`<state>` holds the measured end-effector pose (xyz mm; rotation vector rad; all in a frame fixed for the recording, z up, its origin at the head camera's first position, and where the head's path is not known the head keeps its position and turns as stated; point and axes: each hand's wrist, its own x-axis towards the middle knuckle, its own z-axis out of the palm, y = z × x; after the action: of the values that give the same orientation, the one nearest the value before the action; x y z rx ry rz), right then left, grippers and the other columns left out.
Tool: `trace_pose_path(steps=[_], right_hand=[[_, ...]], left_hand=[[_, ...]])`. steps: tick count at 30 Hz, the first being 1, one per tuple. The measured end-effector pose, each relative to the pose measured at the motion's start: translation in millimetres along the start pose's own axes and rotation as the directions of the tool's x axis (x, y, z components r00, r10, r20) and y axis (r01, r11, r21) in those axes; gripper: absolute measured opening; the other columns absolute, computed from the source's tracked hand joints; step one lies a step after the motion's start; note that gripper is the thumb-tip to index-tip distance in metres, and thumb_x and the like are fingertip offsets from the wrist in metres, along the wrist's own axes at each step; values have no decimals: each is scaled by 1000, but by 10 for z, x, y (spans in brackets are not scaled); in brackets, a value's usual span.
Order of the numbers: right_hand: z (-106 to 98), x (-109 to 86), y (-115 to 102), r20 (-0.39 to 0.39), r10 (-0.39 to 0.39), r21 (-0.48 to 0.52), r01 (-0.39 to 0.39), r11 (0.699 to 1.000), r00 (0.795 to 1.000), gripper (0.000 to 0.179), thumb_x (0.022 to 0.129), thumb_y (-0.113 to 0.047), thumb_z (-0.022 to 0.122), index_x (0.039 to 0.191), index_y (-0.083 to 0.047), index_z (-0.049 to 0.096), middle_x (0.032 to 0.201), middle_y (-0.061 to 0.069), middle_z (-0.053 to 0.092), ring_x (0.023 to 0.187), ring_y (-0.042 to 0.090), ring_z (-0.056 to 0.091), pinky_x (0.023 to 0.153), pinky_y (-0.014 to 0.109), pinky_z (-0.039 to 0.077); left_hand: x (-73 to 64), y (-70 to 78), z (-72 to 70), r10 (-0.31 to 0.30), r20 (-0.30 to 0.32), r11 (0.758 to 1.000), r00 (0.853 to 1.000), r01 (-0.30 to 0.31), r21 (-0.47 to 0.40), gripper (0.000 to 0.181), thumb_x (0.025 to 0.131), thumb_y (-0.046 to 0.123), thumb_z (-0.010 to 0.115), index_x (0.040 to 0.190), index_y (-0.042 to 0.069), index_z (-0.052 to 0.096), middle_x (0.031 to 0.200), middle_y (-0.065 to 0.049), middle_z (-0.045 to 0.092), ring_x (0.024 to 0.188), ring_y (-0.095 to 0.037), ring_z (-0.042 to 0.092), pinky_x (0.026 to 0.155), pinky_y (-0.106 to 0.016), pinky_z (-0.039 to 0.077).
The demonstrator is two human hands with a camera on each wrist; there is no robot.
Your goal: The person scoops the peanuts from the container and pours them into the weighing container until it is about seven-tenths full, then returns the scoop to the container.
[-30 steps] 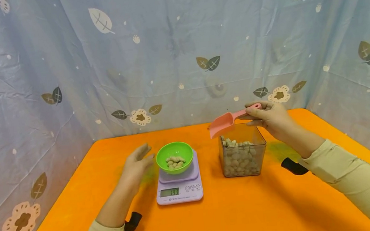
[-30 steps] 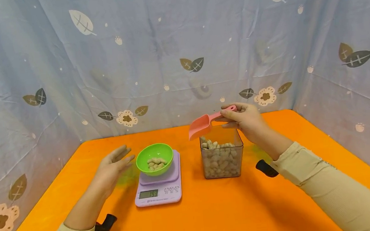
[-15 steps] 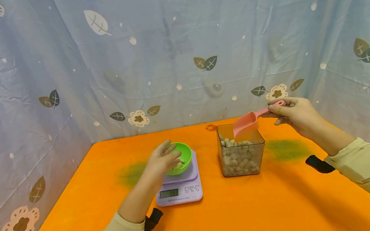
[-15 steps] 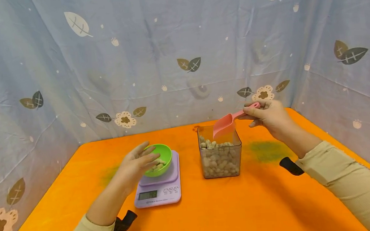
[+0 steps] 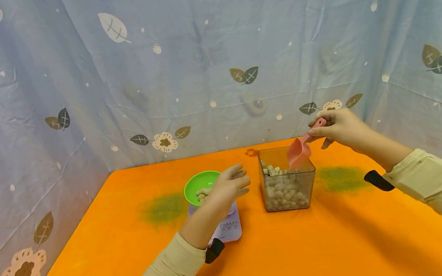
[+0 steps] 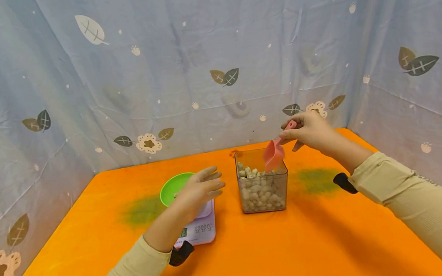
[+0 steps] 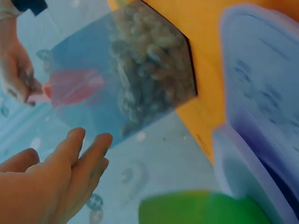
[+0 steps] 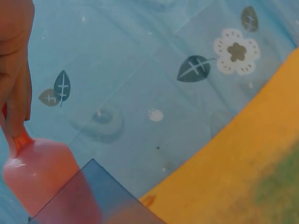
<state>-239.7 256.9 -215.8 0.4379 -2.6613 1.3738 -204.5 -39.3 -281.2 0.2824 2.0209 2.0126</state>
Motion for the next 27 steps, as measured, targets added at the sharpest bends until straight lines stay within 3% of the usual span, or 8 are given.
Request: trace_pose_path(steps=[4, 8, 15, 22, 27], right_hand=[[77, 104, -51, 51, -53, -119, 59, 991, 997, 29, 94, -3, 63, 115, 16, 58, 88, 17, 69, 67, 19, 67, 58, 31, 60], [172, 178, -22, 102, -100, -164, 116, 980, 990, 23, 92, 0, 64, 109, 15, 61, 84, 15, 67, 70, 24, 68, 57, 30, 60], [369, 203, 166, 186, -105, -30, 113, 993, 977, 21, 92, 1, 64, 107, 15, 60, 86, 17, 70, 78, 29, 70, 59, 33, 60], [383, 164, 179, 197, -77, 49, 69, 996, 977, 24, 93, -1, 63, 110, 15, 59, 90, 18, 71, 76, 24, 70, 60, 39, 61], [383, 136, 187, 221, -24, 130, -5, 992, 975, 25, 94, 0, 61, 112, 17, 57, 90, 16, 71, 76, 20, 70, 62, 36, 61]], left_hand=[[143, -16, 138, -15, -7, 1000, 1000, 15, 5, 56, 101, 3, 48, 150, -6, 23, 151, -28, 30, 134, -41, 39, 107, -45, 42], [296, -47, 233, -42, -24, 999, 999, 42, 5, 59, 101, 6, 51, 151, -5, 23, 151, -28, 29, 135, -42, 37, 107, -48, 41], [444, -92, 283, -51, 18, 999, 999, 51, -13, 58, 100, 4, 51, 150, -6, 24, 148, -29, 34, 129, -41, 45, 105, -48, 43], [454, -92, 287, -39, 43, 998, 998, 41, -54, 54, 101, 0, 46, 150, -6, 26, 146, -30, 35, 123, -41, 50, 102, -46, 46], [444, -120, 292, -42, 55, 997, 998, 45, -66, 54, 101, 0, 45, 151, -5, 25, 149, -30, 31, 129, -41, 45, 104, -47, 44]])
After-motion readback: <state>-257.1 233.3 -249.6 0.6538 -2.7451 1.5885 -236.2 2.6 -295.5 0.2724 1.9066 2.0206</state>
